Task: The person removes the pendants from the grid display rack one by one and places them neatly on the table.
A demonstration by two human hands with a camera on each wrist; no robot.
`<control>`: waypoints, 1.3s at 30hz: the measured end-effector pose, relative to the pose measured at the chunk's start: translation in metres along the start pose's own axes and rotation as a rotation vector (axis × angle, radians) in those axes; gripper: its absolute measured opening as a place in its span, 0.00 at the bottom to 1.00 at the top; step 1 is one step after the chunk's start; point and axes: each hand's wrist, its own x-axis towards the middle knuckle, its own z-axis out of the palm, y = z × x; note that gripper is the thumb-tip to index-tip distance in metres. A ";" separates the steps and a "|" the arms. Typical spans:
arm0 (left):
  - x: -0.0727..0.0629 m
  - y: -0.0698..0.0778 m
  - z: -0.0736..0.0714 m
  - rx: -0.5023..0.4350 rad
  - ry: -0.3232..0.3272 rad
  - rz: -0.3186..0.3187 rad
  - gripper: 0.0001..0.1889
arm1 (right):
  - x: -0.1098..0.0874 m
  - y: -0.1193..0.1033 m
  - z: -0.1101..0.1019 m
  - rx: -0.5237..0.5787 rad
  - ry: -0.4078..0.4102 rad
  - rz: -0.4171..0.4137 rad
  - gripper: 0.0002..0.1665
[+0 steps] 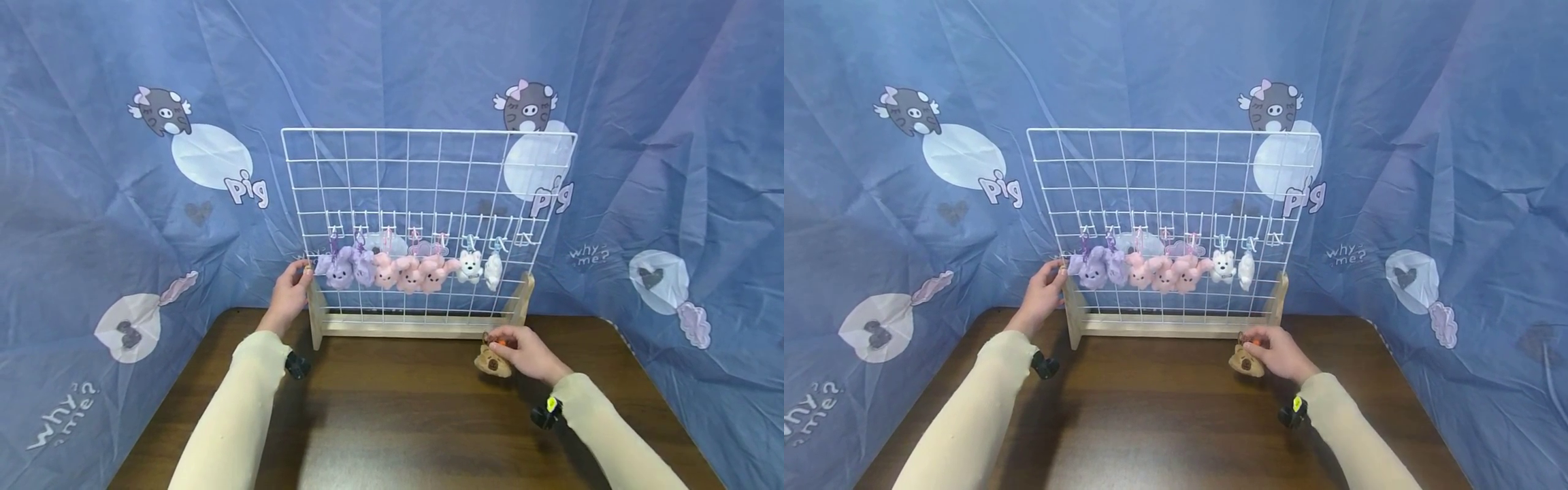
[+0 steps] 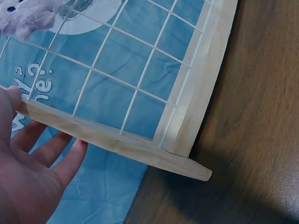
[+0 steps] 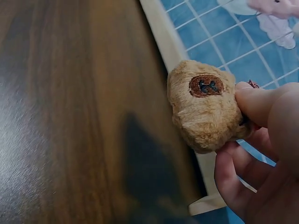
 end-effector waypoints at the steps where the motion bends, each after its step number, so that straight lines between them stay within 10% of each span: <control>1: 0.000 0.000 0.000 0.001 0.001 0.003 0.22 | -0.001 0.002 0.001 -0.005 -0.006 -0.011 0.08; 39: -0.001 0.001 -0.002 0.016 0.013 0.011 0.22 | -0.005 0.013 0.030 -0.130 -0.111 0.031 0.06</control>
